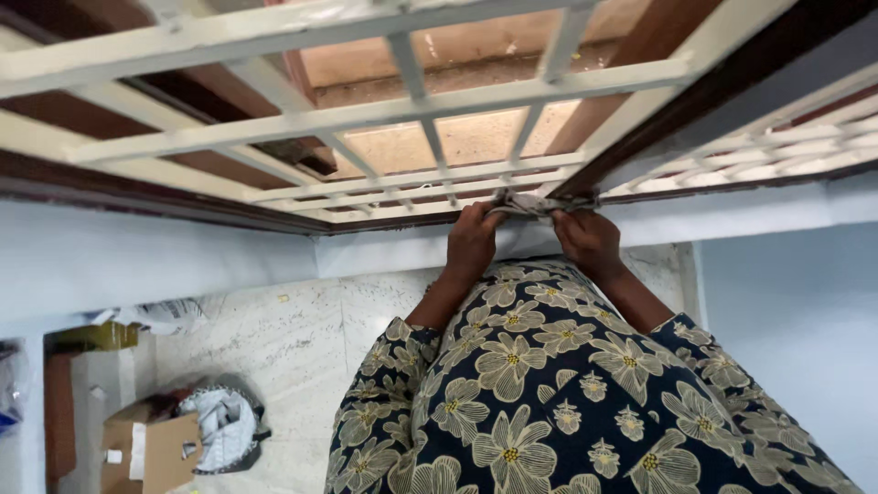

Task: The person wipes the white bars of a metal window grill by hand using a grey cloth, systematically moving across the different sections and framework.

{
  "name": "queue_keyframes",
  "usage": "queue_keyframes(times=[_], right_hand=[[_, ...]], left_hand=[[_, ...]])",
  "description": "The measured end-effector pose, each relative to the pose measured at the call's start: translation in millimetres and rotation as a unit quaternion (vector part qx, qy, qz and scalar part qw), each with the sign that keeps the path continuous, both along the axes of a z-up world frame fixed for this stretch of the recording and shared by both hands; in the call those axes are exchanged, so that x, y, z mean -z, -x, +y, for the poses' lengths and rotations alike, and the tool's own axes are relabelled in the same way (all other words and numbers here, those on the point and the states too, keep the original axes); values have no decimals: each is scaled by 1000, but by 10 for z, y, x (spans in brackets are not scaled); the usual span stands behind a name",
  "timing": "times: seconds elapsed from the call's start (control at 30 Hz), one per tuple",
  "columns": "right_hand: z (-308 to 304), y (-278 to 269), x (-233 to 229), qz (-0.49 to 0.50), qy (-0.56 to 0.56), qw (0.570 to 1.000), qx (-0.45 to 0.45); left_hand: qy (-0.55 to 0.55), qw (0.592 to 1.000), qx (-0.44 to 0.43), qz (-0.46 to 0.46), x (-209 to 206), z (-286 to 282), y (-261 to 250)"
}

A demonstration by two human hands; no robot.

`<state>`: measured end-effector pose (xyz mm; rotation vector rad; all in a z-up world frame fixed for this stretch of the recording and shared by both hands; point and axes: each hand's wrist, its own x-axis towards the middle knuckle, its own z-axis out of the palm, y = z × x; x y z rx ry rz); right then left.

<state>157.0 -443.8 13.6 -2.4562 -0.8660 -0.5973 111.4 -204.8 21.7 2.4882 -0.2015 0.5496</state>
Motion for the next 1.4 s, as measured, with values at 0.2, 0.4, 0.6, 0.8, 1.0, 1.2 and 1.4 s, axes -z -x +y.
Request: queue_keyframes(times=[0.2, 0.4, 0.6, 0.8, 1.0, 1.2, 1.4], right_hand=[[396, -119, 403, 17, 79, 991, -105], [1106, -76, 249, 29, 103, 976, -191], [1912, 44, 113, 0, 201, 933, -297], [2747, 231, -54, 28, 236, 915, -325], [3300, 356, -137, 13, 211, 915, -344], [3395, 462, -120, -34, 226, 916, -330], [3258, 487, -69, -38, 224, 937, -266]], left_hand=[[-27, 997, -45, 58, 848, 523, 272], [37, 987, -153, 24, 777, 972, 549], [146, 937, -313, 52, 974, 1477, 867], [109, 914, -390, -32, 916, 1653, 1122], [6, 966, -256, -32, 649, 1814, 1318], [27, 970, -242, 9, 1024, 2153, 1298], [-22, 979, -184, 84, 823, 2322, 1238]])
